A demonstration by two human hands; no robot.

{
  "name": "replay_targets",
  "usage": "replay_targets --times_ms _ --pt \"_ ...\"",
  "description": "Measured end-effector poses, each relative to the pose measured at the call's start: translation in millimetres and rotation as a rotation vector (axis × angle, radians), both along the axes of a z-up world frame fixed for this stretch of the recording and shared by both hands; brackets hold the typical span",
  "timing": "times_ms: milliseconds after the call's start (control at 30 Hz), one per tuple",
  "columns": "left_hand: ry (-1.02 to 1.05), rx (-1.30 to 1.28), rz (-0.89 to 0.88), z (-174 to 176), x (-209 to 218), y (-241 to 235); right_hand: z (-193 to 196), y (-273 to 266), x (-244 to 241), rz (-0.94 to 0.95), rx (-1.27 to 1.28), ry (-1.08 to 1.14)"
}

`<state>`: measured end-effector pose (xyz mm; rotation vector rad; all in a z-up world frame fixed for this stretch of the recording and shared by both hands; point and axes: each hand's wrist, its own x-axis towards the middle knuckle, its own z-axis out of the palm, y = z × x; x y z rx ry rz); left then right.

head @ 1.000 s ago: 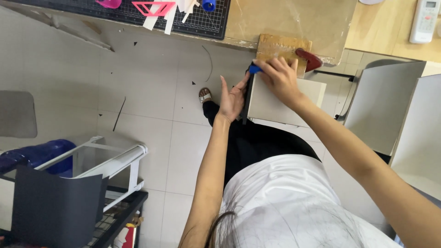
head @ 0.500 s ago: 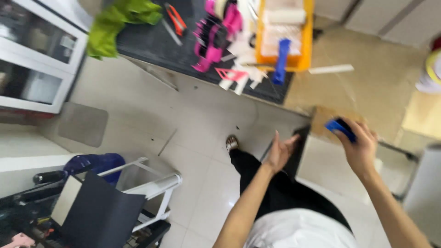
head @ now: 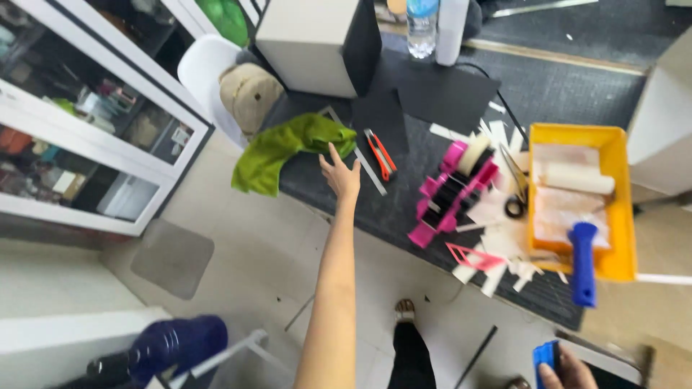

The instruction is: Preparing packaging materials by smoothing paper onto boards and applying adhesive or coating with a roller.

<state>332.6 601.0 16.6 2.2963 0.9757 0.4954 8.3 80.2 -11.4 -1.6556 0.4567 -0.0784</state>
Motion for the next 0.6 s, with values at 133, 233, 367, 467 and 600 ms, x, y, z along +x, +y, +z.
replay_targets --times_ms 133,233,367,467,600 --pt "0.291 0.008 -0.163 -11 64 62 -50 69 47 0.073 0.044 -0.040" --pt "0.193 0.328 -0.372 -50 66 89 121 183 81 0.011 0.179 0.500" --pt "-0.379 -0.304 -0.232 -29 17 73 169 271 155 0.116 0.466 0.488" --pt "-0.436 -0.726 -0.249 -12 -39 36 159 330 211 0.219 0.404 0.375" --pt "-0.382 -1.170 -0.505 18 -91 -19 105 387 271 0.177 0.313 0.171"
